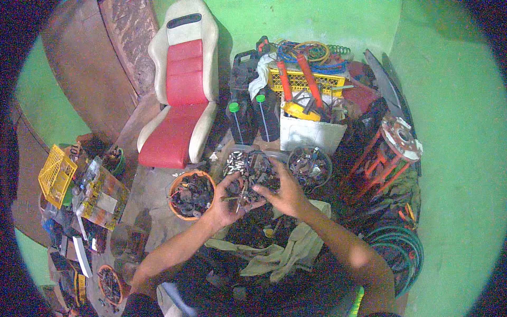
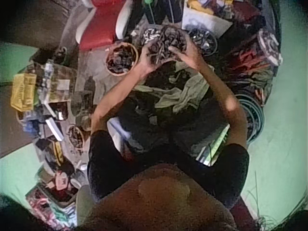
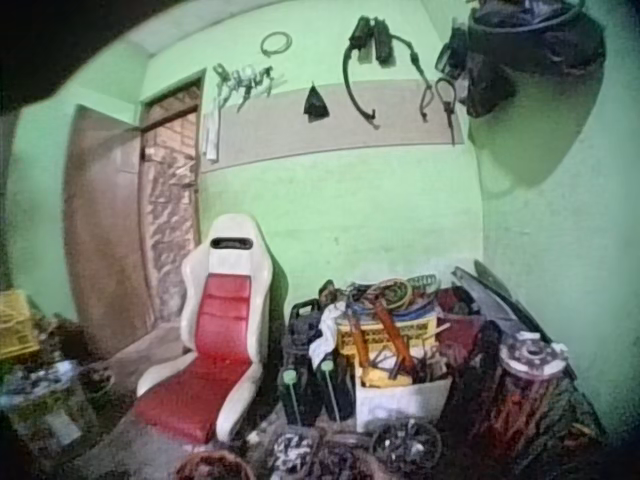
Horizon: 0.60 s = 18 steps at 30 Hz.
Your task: The person handles a mechanical component and sorts through containers of screws and metal parts on the floor.
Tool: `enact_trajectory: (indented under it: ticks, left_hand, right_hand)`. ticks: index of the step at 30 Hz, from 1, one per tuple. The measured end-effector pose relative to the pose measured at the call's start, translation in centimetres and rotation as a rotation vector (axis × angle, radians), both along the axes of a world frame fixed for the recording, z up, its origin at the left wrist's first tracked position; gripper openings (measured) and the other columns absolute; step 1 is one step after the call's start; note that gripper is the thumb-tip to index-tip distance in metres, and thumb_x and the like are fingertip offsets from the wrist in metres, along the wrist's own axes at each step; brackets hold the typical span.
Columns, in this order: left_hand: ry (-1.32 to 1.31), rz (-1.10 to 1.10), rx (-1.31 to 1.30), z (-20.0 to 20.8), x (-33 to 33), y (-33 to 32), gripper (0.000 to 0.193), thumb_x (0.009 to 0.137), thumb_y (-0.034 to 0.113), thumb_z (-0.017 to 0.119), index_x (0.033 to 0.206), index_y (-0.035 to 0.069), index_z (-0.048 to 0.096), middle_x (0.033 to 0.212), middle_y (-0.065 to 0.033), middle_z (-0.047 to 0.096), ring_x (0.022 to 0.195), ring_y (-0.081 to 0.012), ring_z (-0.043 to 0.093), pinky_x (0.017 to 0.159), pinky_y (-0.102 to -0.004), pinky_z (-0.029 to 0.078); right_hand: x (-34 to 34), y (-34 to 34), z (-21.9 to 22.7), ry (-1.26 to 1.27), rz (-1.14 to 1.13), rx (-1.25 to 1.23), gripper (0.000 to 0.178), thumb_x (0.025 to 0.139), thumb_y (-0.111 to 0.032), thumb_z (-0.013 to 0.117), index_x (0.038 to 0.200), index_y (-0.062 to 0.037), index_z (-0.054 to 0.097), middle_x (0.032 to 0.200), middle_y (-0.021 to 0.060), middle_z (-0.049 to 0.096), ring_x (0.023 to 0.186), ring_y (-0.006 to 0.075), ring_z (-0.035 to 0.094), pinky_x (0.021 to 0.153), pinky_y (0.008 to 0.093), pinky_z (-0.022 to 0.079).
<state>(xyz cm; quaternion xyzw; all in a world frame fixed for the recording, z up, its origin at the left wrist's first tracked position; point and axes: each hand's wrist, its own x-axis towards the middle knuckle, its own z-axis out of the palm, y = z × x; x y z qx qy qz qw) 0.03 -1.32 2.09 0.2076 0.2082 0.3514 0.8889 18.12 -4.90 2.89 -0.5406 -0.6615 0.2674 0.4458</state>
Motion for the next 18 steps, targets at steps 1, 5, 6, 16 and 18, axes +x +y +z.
enact_trajectory:
  ticks: [1, 5, 6, 16, 18]
  left_hand:
    - [0.019, 0.001, -0.018, 0.0, -0.1, -0.2, 0.028, 0.09, 0.037, 0.045, 0.093, 0.013, 0.06, 0.107, -0.0074, 0.063, 0.102, -0.0234, 0.059, 0.092, -0.0554, 0.044]
    - [0.031, -0.024, -0.087, -0.7, -0.8, -0.3, 0.027, 0.09, 0.036, 0.046, 0.079, 0.014, 0.055, 0.101, -0.0054, 0.063, 0.101, -0.0252, 0.06, 0.09, -0.0588, 0.043]
    - [0.03, -0.032, -0.09, -0.9, -1.0, -0.3, 0.027, 0.09, 0.036, 0.046, 0.077, 0.014, 0.053, 0.099, -0.005, 0.063, 0.1, -0.0256, 0.06, 0.09, -0.0592, 0.043]
    - [0.068, -0.02, -0.077, -1.3, -1.8, -1.3, 0.027, 0.09, 0.036, 0.048, 0.075, 0.014, 0.054, 0.096, -0.0042, 0.063, 0.097, -0.0273, 0.06, 0.09, -0.0596, 0.042]
    - [0.027, -0.026, -0.064, -1.7, -2.4, -1.3, 0.026, 0.09, 0.034, 0.046, 0.08, 0.012, 0.056, 0.105, -0.0092, 0.062, 0.102, -0.0291, 0.059, 0.087, -0.0574, 0.046]
  right_hand:
    - [0.2, 0.2, -0.2, 0.0, 0.037, 0.001, 0.063, 0.083, -0.036, 0.066, 0.126, 0.0035, 0.045, 0.12, 0.0233, 0.053, 0.116, 0.0327, 0.05, 0.098, 0.0404, 0.038]
    - [1.5, 0.8, 0.0, 0.103, 0.138, -0.121, 0.054, 0.085, -0.034, 0.064, 0.121, 0.0046, 0.05, 0.114, 0.0217, 0.057, 0.113, 0.0292, 0.053, 0.097, 0.0375, 0.039]
    - [1.5, 0.8, 0.2, 0.153, 0.154, -0.186, 0.051, 0.086, -0.033, 0.063, 0.119, 0.005, 0.051, 0.112, 0.0212, 0.058, 0.112, 0.0281, 0.053, 0.096, 0.0367, 0.039]
    - [1.2, 1.3, -0.8, 0.118, 0.123, -0.078, 0.036, 0.086, -0.029, 0.063, 0.101, 0.0036, 0.064, 0.099, 0.0162, 0.066, 0.094, 0.0242, 0.062, 0.087, 0.0343, 0.044]
    - [0.6, 1.0, 0.2, 0.128, 0.114, -0.083, 0.035, 0.087, -0.027, 0.063, 0.103, 0.0038, 0.063, 0.098, 0.0153, 0.066, 0.091, 0.023, 0.063, 0.084, 0.0336, 0.046]
